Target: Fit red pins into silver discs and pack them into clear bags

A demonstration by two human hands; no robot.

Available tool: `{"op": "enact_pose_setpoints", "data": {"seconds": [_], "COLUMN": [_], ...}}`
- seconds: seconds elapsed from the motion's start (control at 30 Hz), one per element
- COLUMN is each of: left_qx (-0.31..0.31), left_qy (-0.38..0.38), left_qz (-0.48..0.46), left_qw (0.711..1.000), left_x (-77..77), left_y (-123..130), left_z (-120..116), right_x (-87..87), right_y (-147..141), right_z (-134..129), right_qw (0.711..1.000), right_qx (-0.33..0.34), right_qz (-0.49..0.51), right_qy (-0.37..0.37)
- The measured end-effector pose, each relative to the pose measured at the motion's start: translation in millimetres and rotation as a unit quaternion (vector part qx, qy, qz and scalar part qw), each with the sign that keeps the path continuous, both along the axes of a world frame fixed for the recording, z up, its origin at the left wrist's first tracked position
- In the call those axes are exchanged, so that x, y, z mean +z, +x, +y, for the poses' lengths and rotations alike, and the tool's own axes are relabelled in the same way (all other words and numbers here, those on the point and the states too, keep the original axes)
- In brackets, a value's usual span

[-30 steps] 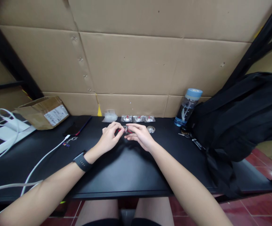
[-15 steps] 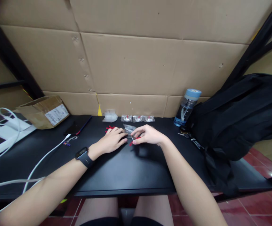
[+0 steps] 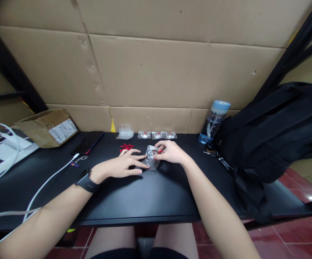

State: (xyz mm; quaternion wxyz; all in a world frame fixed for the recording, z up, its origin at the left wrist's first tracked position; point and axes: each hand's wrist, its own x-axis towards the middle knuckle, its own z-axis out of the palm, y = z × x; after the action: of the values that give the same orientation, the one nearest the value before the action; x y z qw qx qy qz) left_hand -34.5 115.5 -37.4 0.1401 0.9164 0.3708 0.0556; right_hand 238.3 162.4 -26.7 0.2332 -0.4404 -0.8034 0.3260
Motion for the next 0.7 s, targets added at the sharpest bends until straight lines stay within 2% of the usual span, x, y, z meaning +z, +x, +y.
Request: {"op": "enact_pose_setpoints", "data": {"seconds": [0.1, 0.23, 0.47, 0.7], "left_qx": [0.043, 0.060, 0.057, 0.060], "left_qy": [0.056, 0.111, 0.055, 0.047], "left_qz": [-0.012, -0.031, -0.032, -0.039], "left_qw": [0.997, 0.992, 0.996, 0.996], "left_x": [-3.6, -6.8, -3.6, -6.2], "left_y": [6.4, 14.7, 9.8, 9.8], "left_z": [-4.1, -7.0, -8.7, -8.5], "right_x": [4.9, 4.8, -1.9, -16.9], "right_y": [-1.4, -6.2, -15.0, -26.7], "right_z": [-7.7, -12.0, -9.3, -2.3], "right_qw": [0.999, 0.995, 0.986, 0.986], "right_qx": [0.039, 0.001, -0.037, -0.036], "right_qz": [-0.020, -0.086, -0.134, -0.086], "right_qy": [0.004, 0.052, 0.091, 0.137]}}
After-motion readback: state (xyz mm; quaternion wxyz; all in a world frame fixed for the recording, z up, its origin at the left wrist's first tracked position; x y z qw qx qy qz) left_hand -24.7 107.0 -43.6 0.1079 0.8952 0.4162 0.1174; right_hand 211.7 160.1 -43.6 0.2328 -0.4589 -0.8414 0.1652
